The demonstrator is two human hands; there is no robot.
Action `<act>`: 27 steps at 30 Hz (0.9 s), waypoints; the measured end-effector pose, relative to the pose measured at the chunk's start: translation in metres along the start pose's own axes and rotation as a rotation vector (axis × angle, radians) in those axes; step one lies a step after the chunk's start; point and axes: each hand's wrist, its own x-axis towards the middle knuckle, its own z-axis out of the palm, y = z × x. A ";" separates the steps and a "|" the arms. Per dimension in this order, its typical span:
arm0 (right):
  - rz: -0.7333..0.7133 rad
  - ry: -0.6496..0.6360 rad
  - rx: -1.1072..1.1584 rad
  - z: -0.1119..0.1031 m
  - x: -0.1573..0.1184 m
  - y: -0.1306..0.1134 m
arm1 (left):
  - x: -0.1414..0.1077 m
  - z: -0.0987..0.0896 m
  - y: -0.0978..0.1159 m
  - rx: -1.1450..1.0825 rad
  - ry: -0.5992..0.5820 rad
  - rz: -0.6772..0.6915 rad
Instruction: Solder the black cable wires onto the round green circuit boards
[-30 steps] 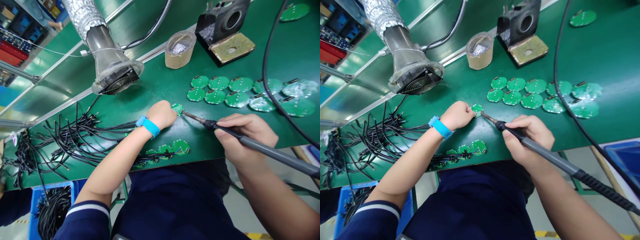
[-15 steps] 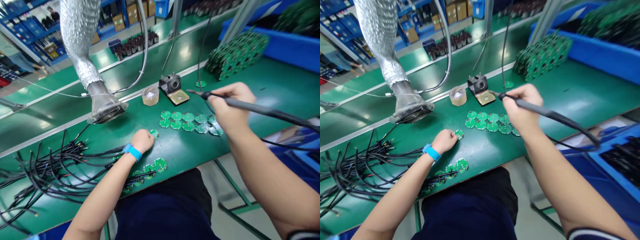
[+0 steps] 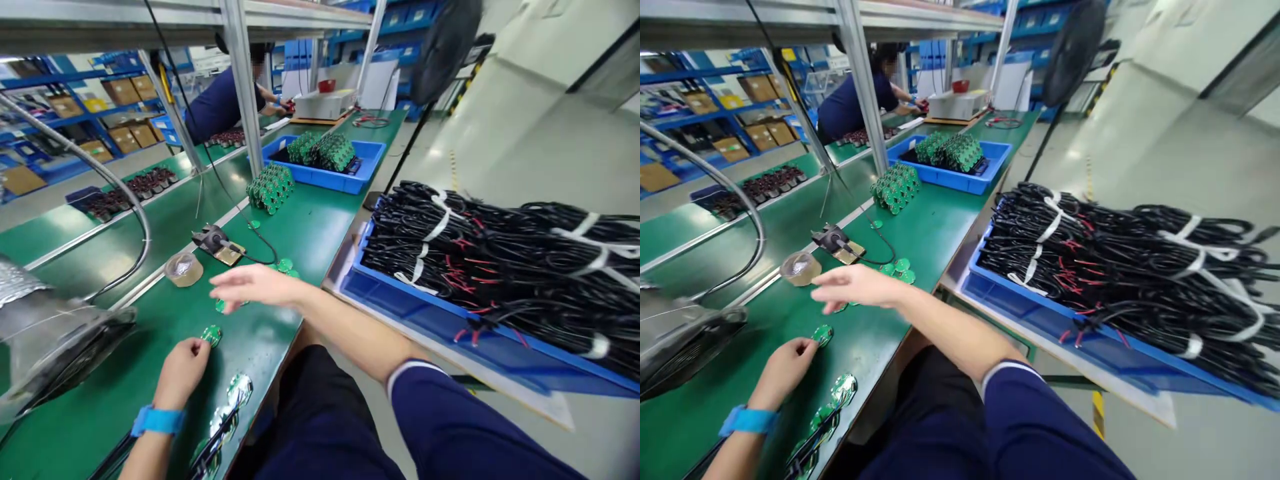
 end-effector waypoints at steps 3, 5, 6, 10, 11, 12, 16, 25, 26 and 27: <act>0.035 0.232 -0.150 -0.078 -0.061 0.037 | 0.001 0.000 -0.004 -0.027 -0.014 0.016; 0.121 0.499 -0.318 -0.140 -0.088 0.075 | -0.001 -0.001 -0.005 -0.057 -0.003 0.029; 0.153 0.566 -0.377 -0.168 -0.098 0.095 | -0.002 -0.001 -0.005 -0.073 0.008 0.037; 0.203 0.678 -0.553 -0.231 -0.121 0.153 | -0.006 -0.001 -0.005 -0.173 0.060 0.094; 0.205 0.689 -0.590 -0.235 -0.125 0.160 | -0.006 0.000 -0.006 -0.194 0.068 0.104; 0.203 0.696 -0.627 -0.236 -0.129 0.164 | -0.006 0.000 -0.007 -0.209 0.071 0.110; 0.168 0.686 -0.753 -0.238 -0.139 0.158 | -0.008 0.002 -0.018 -0.231 0.052 0.145; -0.079 0.668 -0.718 -0.183 -0.112 -0.018 | -0.066 0.003 0.042 -0.800 0.161 0.525; -0.145 0.621 -0.631 -0.159 -0.100 -0.048 | -0.074 0.002 0.056 -0.964 0.078 0.603; -0.206 0.543 -0.565 -0.133 -0.087 -0.076 | -0.081 -0.001 0.067 -1.142 0.032 0.670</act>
